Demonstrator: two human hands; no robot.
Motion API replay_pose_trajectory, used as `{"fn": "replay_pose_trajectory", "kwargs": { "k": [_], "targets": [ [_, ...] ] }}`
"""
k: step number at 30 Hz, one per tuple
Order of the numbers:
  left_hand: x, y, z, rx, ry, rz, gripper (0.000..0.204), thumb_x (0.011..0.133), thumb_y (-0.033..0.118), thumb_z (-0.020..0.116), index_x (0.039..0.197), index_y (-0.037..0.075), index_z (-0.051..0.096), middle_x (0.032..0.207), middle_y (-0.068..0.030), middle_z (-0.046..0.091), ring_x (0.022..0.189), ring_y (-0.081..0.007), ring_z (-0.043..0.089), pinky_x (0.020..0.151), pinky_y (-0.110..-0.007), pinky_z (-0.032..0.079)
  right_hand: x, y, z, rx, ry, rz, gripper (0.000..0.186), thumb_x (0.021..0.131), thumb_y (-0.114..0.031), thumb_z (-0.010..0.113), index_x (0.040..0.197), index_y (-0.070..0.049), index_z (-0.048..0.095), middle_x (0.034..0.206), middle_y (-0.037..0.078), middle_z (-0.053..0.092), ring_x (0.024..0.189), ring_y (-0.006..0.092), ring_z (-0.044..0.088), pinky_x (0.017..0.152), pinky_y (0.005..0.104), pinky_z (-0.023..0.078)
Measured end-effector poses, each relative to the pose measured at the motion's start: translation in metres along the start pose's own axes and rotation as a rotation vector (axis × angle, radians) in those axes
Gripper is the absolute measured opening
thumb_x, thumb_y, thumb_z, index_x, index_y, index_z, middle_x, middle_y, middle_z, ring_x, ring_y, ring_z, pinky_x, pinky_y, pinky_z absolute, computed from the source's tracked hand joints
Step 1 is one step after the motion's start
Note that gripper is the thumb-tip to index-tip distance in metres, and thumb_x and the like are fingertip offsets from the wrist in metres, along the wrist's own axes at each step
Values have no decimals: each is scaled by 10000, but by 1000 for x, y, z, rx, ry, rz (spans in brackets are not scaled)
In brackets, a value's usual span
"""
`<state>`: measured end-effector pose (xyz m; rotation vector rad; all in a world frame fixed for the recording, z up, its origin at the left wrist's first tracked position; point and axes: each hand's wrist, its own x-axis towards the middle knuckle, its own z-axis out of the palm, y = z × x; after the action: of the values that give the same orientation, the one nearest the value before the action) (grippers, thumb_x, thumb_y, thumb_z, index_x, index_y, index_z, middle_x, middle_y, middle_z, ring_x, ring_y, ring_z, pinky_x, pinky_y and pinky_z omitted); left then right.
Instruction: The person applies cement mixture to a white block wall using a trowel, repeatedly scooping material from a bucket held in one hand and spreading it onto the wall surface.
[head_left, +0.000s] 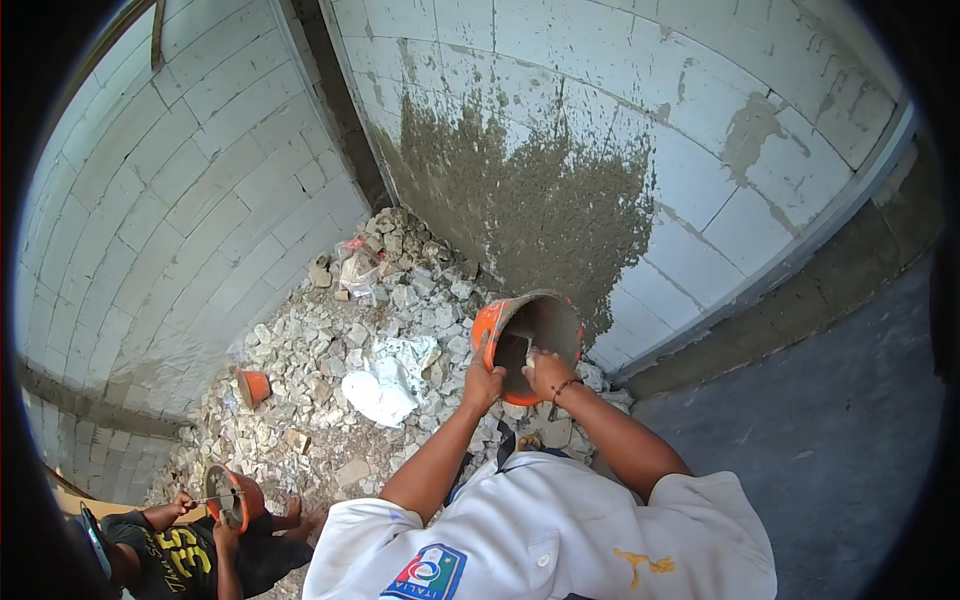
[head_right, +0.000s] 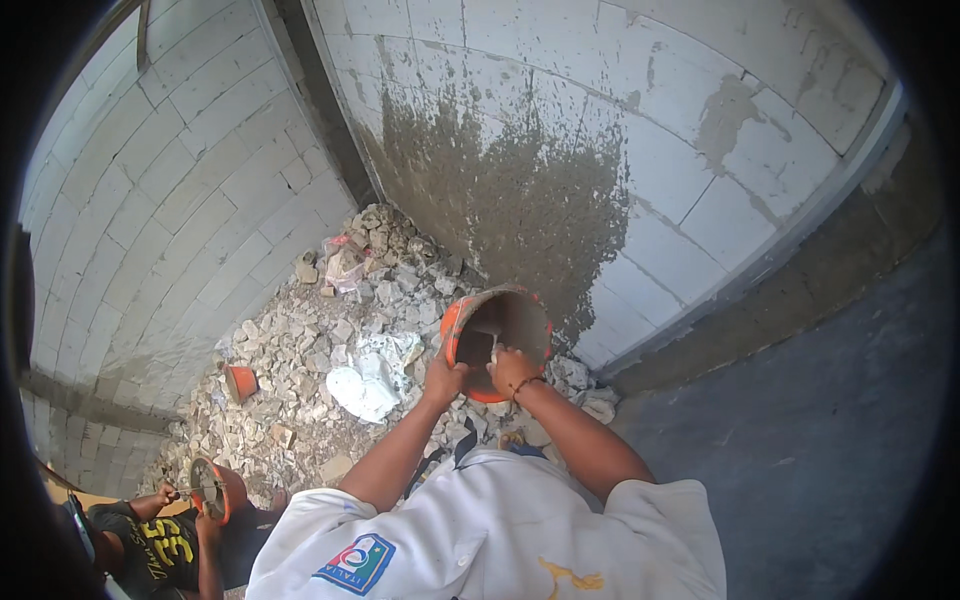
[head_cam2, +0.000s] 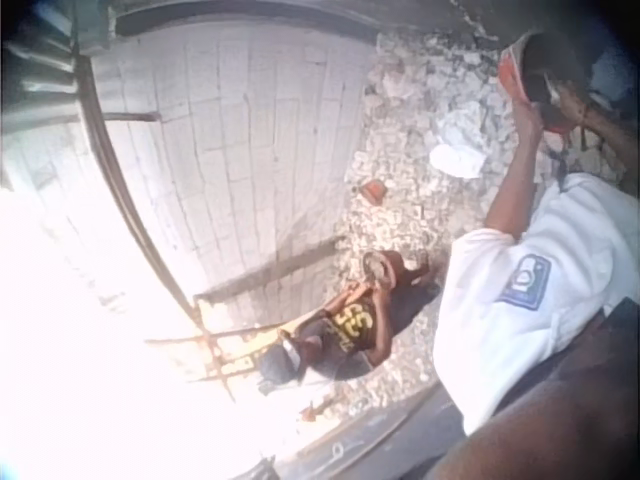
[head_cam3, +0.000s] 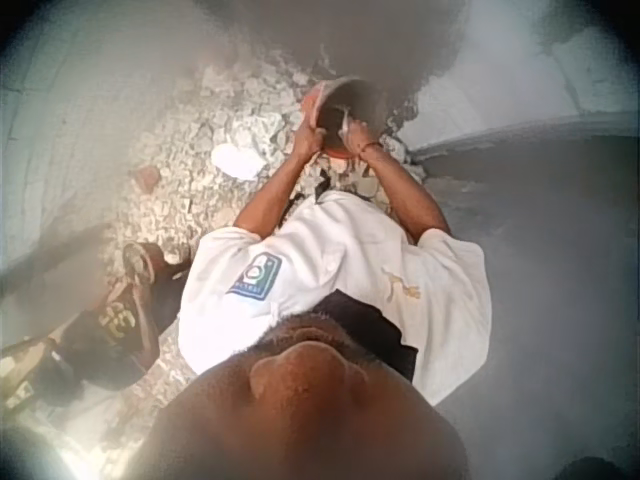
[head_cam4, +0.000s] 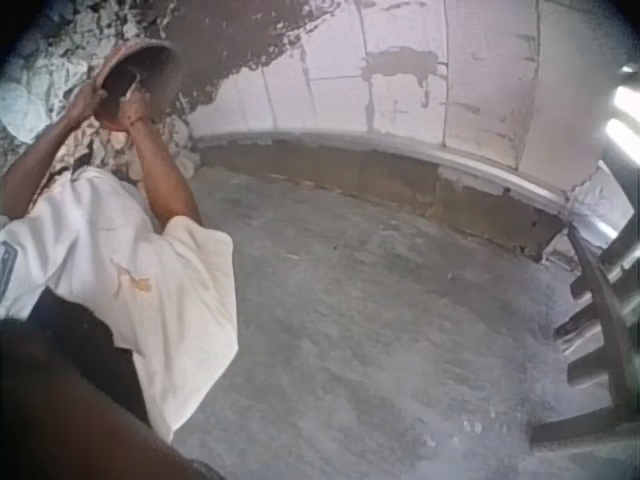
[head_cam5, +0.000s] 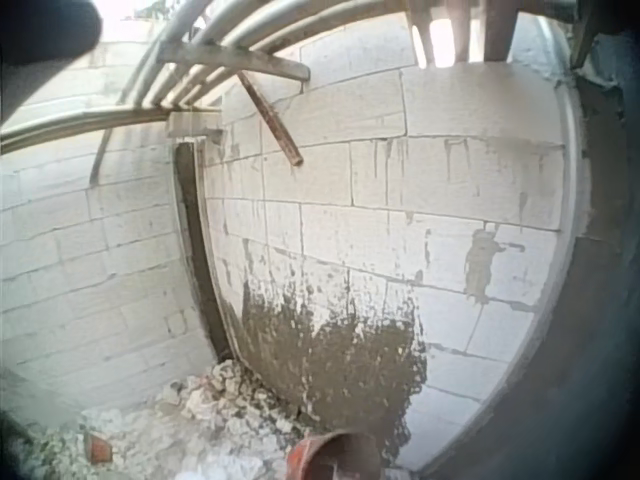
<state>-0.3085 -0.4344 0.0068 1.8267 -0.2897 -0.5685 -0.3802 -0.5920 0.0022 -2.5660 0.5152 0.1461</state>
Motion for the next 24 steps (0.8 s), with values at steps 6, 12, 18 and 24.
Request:
{"fn": "replay_pose_trajectory", "kwargs": {
  "k": [6,12,18,24],
  "targets": [
    [-4,-2,-16,310,158,63,816,727,20,547,1466,186,242,1347,-308,402,1237,-405,437,1022,-382,377,-9,-29,-33,-109,27,-42,419,860,-201,565,1215,4,479,1112,257,542,967,426,597,829,463,497],
    [3,-4,-23,207,315,148,778,732,11,510,1456,171,273,1358,-306,397,1218,-393,465,997,-372,400,-2,-39,-27,-160,-423,-71,413,848,-238,549,1168,22,526,1125,262,573,1020,388,590,895,454,461],
    [2,26,-44,-328,81,44,559,732,-77,431,1277,39,477,1005,-54,613,845,-134,596,748,-269,492,2,-48,-39,-260,-189,-169,306,876,-211,535,1069,26,552,1034,244,601,939,387,612,832,457,485],
    [-5,10,-46,-379,96,133,545,745,-73,436,1279,32,459,989,-45,599,777,-121,590,663,-258,497,-8,-68,-63,-132,47,-139,309,883,-206,522,1090,22,536,1055,230,599,960,372,612,834,458,487]
  ]
}}
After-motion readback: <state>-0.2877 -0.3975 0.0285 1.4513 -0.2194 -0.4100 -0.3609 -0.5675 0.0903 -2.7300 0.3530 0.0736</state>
